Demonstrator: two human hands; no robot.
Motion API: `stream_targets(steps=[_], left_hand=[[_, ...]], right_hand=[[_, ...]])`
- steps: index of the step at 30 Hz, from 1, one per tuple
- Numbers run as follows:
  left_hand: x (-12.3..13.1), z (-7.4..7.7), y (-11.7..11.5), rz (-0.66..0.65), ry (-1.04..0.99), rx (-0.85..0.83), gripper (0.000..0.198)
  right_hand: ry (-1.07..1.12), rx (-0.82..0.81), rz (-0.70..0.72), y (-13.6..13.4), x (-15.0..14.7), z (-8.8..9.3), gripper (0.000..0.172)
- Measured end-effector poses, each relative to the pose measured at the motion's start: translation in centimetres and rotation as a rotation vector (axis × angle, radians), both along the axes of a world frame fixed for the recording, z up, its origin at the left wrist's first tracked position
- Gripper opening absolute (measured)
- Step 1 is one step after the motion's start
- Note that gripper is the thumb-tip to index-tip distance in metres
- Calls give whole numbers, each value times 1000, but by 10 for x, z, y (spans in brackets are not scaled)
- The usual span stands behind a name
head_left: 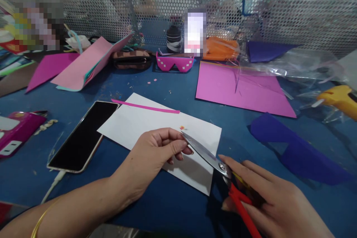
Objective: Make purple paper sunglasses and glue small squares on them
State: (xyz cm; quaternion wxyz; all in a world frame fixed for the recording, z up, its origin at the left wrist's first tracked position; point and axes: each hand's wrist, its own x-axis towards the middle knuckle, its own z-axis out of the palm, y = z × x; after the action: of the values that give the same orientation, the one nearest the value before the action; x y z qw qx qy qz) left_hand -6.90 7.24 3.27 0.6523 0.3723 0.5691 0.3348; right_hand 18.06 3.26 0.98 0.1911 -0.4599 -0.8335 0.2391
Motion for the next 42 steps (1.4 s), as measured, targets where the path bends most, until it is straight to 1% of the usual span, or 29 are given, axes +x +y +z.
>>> stream_targets(steps=[3,10,15,18,22,27,30,33,38,42], left_hand=[[0,0,0,12,-20,0,10],[-6,0,4,140,-98,58,15],[-6,1,4,130,-115,48,18],[-5,1,4,128,-147,58,17],[-5,0,3,114,-171,52,13],[-5,-1,3,113,-167,21,14],[-4,0,3,120,-133,43,16],[-3,1,2,118,-101,67,13],[0,4,1,95,-67,74,9],[1,5,2,65,-50,51,8]], right_hand=[[19,6,-24,1,-1,1,51],[19,70,-151,-2,6,4,54],[24,19,-110,-1,0,5,63],[11,21,-95,-2,0,5,66],[-23,42,-95,-3,2,3,63],[-41,67,-92,1,1,2,60],[-33,101,-89,2,-2,3,57],[-16,114,-90,3,-3,4,54],[0,39,-50,2,-2,4,59],[-6,-15,-30,1,-3,6,55]])
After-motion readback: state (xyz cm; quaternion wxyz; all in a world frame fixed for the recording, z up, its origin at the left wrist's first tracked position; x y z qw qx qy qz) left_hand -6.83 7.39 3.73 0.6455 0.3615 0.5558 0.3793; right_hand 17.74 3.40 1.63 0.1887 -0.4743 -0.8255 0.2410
